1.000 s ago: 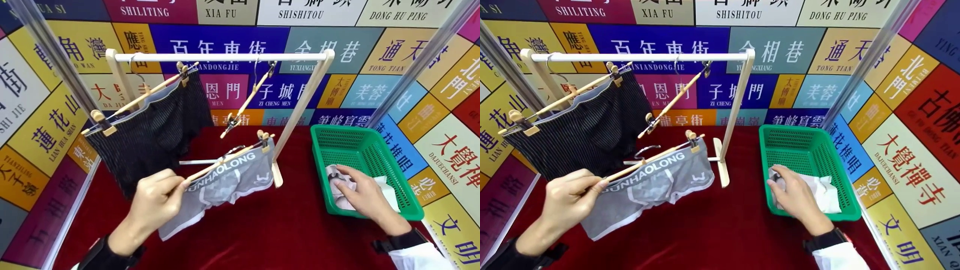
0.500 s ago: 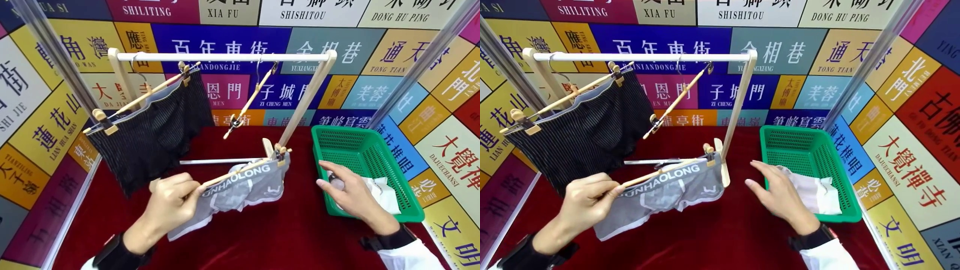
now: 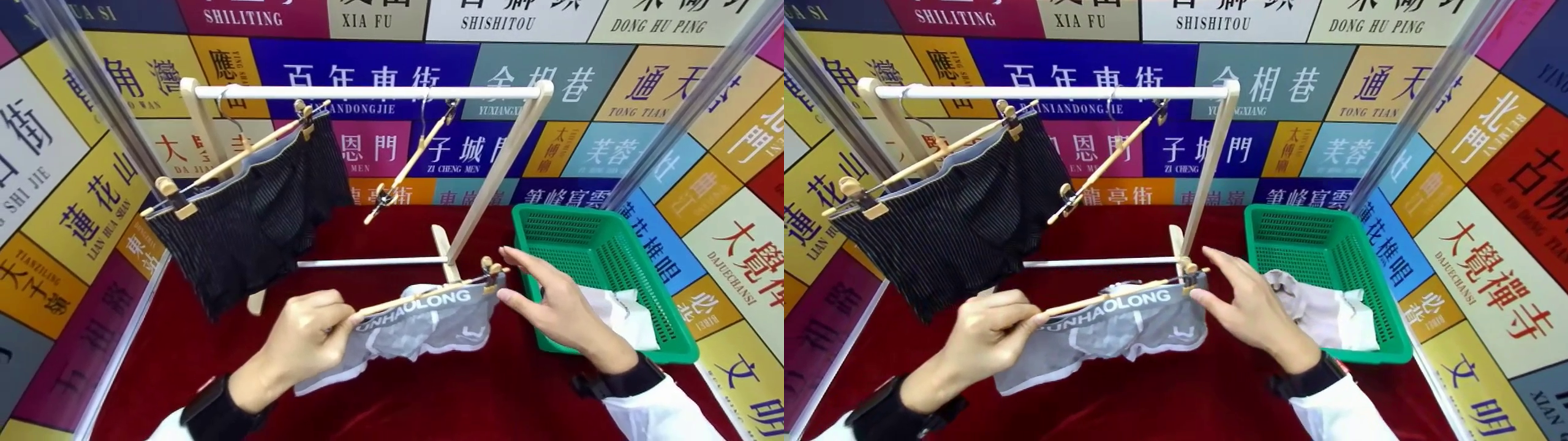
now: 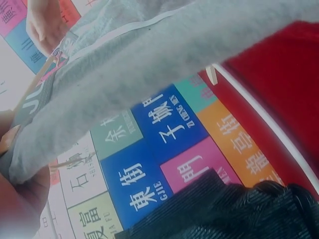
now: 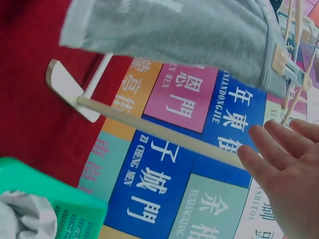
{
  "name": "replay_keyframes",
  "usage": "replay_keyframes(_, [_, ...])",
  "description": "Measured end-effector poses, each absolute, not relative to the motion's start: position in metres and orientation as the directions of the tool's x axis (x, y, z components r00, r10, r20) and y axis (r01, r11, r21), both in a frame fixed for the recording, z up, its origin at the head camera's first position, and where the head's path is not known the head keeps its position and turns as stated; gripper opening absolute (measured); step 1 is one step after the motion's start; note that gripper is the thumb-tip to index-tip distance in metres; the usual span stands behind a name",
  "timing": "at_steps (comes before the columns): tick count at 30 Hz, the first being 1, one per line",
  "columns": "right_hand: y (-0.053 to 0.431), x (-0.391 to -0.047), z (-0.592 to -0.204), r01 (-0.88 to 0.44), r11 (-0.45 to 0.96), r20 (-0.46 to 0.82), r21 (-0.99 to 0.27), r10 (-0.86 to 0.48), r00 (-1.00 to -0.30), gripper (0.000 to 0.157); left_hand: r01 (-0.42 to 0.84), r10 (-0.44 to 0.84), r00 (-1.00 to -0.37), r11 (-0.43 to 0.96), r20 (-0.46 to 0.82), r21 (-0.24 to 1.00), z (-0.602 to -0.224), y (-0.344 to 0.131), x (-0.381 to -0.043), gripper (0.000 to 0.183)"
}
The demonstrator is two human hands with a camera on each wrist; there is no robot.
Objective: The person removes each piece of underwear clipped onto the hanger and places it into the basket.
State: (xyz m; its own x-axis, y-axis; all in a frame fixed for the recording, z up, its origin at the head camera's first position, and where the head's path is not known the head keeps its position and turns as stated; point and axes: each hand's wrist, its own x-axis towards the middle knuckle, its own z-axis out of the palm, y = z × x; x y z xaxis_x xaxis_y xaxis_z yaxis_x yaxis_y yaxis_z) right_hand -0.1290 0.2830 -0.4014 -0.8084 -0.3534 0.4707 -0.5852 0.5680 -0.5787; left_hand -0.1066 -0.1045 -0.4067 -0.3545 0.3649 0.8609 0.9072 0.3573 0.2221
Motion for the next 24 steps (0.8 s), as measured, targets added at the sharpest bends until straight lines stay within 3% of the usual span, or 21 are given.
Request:
replay_keyframes(11, [0.278,-0.137,-0.403,-0.684,0.439,0.527,-0.582,-0.436,-0.729,0.058,0.927,0.403,-0.351,0.276,0.845,0.254,-0.411,-0.091,-0.112,0.021])
replay_keyframes(17, [0.284,-0.135,-0.405,-0.656,0.419,0.498,-0.628,-0.431,-0.752,0.042,0.929,0.428,-0.358,0.250,0.830,0.272,-0.414,-0.088,-0.119,0.020])
replay_keyframes(24, [0.290,-0.133,-0.407,-0.629,0.362,0.461,-0.688,-0.452,-0.764,0.035,0.920,0.451,-0.385,0.256,0.805,0.296,-0.419,-0.086,-0.122,0.021])
